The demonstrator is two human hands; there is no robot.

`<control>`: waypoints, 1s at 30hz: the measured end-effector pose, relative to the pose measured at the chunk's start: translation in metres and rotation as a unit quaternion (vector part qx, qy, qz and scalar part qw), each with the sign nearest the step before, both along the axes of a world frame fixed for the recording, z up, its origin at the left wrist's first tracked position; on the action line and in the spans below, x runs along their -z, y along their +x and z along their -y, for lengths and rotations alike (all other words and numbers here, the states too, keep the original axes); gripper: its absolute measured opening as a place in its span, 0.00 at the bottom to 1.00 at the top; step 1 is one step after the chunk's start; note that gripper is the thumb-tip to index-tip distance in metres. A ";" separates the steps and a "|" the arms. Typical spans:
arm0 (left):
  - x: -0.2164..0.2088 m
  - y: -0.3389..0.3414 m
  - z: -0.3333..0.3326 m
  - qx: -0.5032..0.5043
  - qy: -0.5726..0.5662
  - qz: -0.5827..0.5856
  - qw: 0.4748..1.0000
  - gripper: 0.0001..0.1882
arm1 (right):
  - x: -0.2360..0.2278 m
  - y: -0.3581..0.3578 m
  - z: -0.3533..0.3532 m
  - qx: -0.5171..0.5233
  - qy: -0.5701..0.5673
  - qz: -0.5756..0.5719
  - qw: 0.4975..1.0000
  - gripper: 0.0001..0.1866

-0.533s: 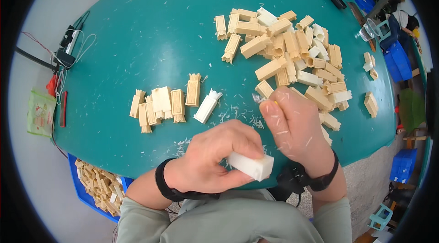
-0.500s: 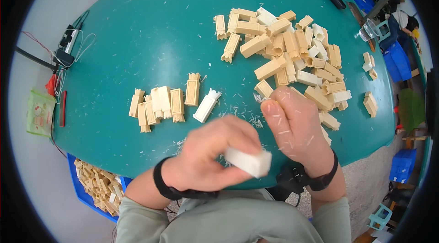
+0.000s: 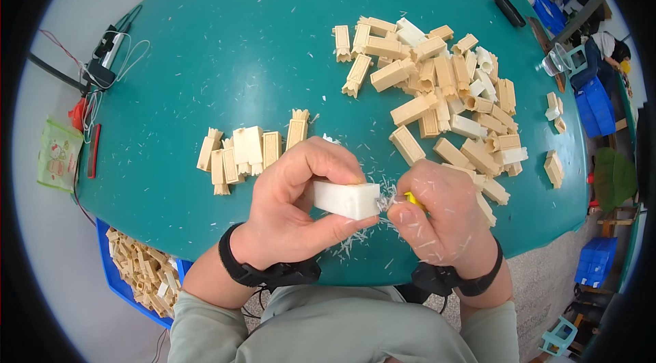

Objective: The person carves small rectangular wooden blocks using a yellow utility knife. They hold the blocks in their left hand and shave off thin layers of wood with the knife in their right hand, creating wood shavings that fall onto the green table. The person processes multiple blocks sequentially, rotating them to work on different sides.

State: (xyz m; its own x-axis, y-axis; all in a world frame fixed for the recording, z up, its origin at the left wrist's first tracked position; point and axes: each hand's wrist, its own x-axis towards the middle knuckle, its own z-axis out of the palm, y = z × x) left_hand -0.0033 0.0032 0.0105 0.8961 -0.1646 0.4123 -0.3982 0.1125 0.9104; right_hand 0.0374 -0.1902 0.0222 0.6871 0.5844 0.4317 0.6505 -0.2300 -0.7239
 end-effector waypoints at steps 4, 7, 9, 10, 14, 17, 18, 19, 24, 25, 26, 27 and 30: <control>0.000 0.000 -0.002 0.003 0.017 0.010 1.000 0.18 | 0.000 0.002 0.000 -0.003 -0.013 0.027 1.000 0.14; 0.000 0.000 -0.002 0.003 0.025 0.016 1.000 0.18 | 0.001 0.003 0.000 0.004 -0.016 0.039 0.999 0.14; -0.001 0.000 -0.001 0.002 0.019 0.005 1.000 0.18 | 0.002 0.003 0.000 0.014 -0.017 0.044 0.999 0.14; 0.000 0.000 0.000 0.003 0.011 -0.007 1.000 0.17 | 0.002 0.003 0.000 0.020 -0.017 0.047 0.999 0.14; -0.003 -0.004 0.010 0.151 0.072 0.079 0.983 0.15 | 0.008 0.012 0.002 0.092 -0.056 -0.004 0.994 0.14; -0.001 0.001 0.003 0.074 0.094 0.046 0.992 0.15 | 0.001 0.008 0.001 0.099 -0.019 -0.087 0.991 0.14; -0.001 0.003 0.001 0.047 0.100 0.036 0.993 0.15 | -0.002 0.006 0.001 0.096 -0.010 -0.112 0.989 0.14; -0.001 0.004 -0.002 0.022 0.097 0.006 0.995 0.18 | -0.005 0.005 0.001 0.094 -0.007 -0.125 0.988 0.14; -0.006 0.000 0.007 -0.022 -0.057 -0.060 0.996 0.19 | -0.005 0.001 0.000 0.052 -0.005 -0.142 0.988 0.14; -0.004 0.000 0.007 -0.022 -0.085 -0.050 0.995 0.19 | -0.006 0.002 -0.001 0.042 -0.005 -0.137 0.990 0.14; -0.001 0.000 0.006 -0.023 -0.072 -0.046 0.996 0.19 | -0.005 0.002 -0.001 0.035 -0.004 -0.133 0.990 0.14; 0.002 0.000 0.004 -0.024 -0.058 -0.041 0.997 0.19 | -0.005 0.001 -0.001 0.028 -0.002 -0.130 0.991 0.14; 0.007 0.003 0.000 -0.011 0.001 -0.005 1.000 0.19 | -0.005 0.002 0.001 -0.004 0.008 -0.073 0.997 0.14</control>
State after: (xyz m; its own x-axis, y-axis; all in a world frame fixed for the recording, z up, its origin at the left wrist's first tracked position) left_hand -0.0007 0.0033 0.0036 0.9035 -0.1466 0.4027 -0.3911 0.1018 0.9147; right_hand 0.0396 -0.1908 0.0275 0.7383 0.5849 0.3360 0.5395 -0.2131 -0.8145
